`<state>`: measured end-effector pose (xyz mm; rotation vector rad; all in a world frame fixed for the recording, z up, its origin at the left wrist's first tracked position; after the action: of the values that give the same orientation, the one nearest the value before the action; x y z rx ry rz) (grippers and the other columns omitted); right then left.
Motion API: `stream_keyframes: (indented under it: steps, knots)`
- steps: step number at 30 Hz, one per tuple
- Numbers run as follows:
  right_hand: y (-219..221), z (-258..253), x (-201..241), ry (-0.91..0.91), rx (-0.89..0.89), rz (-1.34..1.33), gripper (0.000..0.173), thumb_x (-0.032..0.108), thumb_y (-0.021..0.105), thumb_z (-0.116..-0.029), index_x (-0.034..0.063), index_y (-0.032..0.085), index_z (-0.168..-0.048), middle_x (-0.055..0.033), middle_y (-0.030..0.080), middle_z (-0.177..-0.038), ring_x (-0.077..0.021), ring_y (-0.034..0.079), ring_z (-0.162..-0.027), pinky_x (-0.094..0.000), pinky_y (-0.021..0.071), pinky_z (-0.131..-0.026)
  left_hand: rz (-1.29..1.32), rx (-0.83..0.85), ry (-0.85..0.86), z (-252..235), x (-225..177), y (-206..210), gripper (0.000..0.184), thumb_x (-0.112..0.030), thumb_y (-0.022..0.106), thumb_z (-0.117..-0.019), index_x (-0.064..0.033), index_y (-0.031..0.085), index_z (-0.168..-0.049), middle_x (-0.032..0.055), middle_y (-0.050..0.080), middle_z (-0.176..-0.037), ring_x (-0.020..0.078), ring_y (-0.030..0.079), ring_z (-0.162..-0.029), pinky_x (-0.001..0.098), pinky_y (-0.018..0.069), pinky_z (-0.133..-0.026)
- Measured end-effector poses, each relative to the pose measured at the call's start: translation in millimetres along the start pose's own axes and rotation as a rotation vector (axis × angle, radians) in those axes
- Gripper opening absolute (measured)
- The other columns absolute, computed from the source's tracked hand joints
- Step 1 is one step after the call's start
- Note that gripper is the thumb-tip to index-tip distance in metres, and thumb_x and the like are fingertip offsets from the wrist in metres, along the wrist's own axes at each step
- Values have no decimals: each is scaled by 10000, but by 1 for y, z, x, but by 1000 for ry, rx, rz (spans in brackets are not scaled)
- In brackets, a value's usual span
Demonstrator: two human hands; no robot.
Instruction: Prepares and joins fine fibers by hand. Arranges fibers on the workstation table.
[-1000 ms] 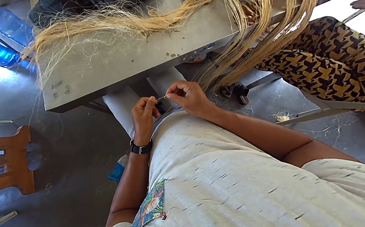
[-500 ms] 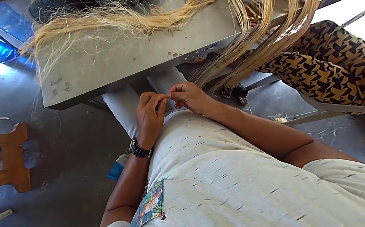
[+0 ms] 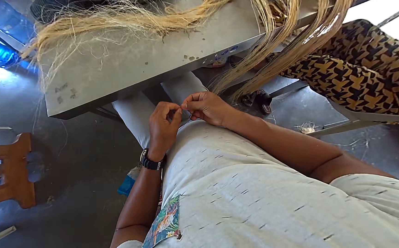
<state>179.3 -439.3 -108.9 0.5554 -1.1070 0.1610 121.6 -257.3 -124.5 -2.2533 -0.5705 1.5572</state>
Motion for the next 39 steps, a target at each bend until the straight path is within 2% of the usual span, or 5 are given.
stream_keyframes:
  steps: [5,9,18,25,39]
  knots:
    - [2,1,-1,-39,31,91,68,22,660,-979,-3,682,-919,-40,661,-759,-74,583,-590,-213,517,-565,327,106,-182,2,1,-4,128,-124,535,-1005,-71,651,-1018,37,637,-799,113,583,-630,256,503,-564]
    - [1,1,0,-39,15,122,72,22,655,-982,-7,676,-919,-34,658,-754,-66,573,-573,-202,509,-552,485,111,-216,3,6,-7,200,-149,439,-1022,-88,629,-1009,23,628,-818,107,591,-667,264,525,-611]
    - [0,0,-1,-34,-2,79,83,24,650,-984,-2,672,-908,-30,612,-705,-71,536,-544,-207,494,-532,68,31,1,2,7,-5,134,-175,669,-976,-84,682,-1074,32,628,-994,99,597,-772,249,519,-644]
    - [3,3,-1,-12,-4,88,80,32,657,-982,6,680,-910,-29,623,-727,-69,544,-555,-202,502,-539,156,31,-69,4,9,-4,87,-139,616,-996,-85,679,-1023,26,630,-977,94,607,-732,240,536,-617]
    - [-2,1,2,1,21,146,80,43,645,-994,11,688,-935,-17,623,-749,-62,522,-555,-203,485,-540,222,127,-156,3,14,-24,85,-120,570,-1002,-85,645,-1021,35,637,-744,122,595,-579,260,517,-521]
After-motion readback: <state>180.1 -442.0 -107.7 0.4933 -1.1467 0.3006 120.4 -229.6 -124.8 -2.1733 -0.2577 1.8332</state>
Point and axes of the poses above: each hand's wrist, its own z-axis away from the middle knuckle, its own y-axis out of the palm, x = y × z, the point moved 1 cm from there along -z, towards the middle knuckle
